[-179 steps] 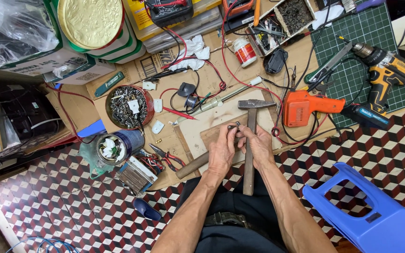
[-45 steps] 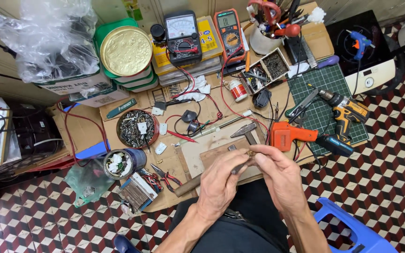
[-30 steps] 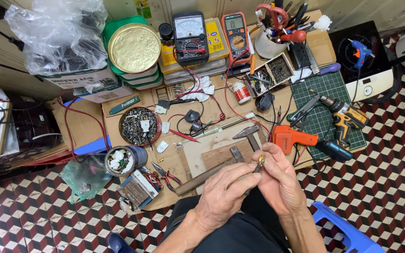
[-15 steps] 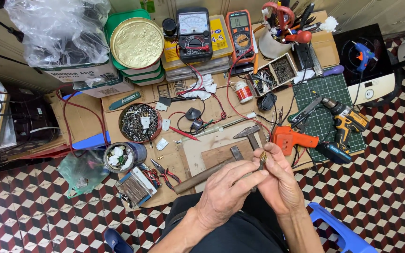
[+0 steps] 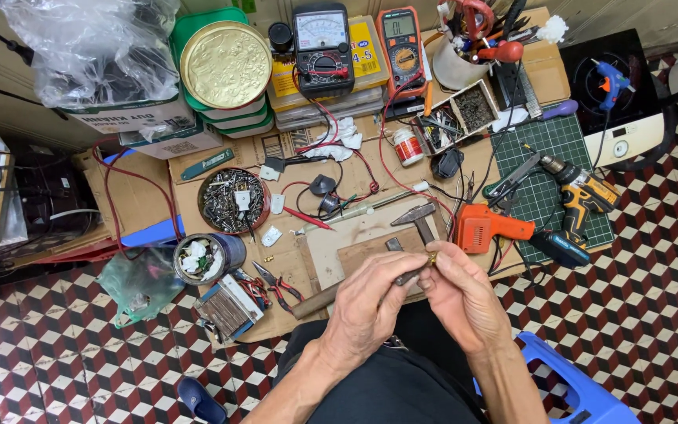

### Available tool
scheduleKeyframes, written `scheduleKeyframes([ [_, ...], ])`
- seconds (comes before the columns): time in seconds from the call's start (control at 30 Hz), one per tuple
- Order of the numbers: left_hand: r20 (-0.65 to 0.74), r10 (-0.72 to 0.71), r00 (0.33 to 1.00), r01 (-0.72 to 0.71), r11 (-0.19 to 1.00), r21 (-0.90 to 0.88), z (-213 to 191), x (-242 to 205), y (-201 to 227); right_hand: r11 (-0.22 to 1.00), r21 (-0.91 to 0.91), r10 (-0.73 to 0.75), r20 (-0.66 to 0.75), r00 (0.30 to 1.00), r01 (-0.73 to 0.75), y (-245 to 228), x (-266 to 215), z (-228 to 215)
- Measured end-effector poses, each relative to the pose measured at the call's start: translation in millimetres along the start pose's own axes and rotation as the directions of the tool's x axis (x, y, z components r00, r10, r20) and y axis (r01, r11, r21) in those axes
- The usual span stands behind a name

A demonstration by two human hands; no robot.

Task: Hammering a small metal bracket on a wooden block at a workbench.

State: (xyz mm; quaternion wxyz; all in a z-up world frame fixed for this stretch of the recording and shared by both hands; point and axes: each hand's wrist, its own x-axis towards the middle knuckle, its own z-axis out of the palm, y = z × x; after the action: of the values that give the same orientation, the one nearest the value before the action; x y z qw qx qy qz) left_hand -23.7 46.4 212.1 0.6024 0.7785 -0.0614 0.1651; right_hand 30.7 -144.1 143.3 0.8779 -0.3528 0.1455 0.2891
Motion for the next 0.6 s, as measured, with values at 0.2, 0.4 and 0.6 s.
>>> scheduleKeyframes([
  [0.2,-0.067,-0.169,0.983,0.166,0.985,-0.055,13,-12,-14,1.000,0.007,-0.011,-0.032,0.999,0.011,6,-1,3],
  [0.4,-0.078,-0.238,0.968,0.230,0.968,-0.106,13,-11,-15,0.999,0.045,-0.029,-0.047,0.998,0.031,11,-1,3],
  [0.6,-0.103,-0.276,0.956,0.255,0.950,-0.180,11,-11,-12,0.999,0.023,-0.038,-0.037,0.999,0.039,12,2,3],
])
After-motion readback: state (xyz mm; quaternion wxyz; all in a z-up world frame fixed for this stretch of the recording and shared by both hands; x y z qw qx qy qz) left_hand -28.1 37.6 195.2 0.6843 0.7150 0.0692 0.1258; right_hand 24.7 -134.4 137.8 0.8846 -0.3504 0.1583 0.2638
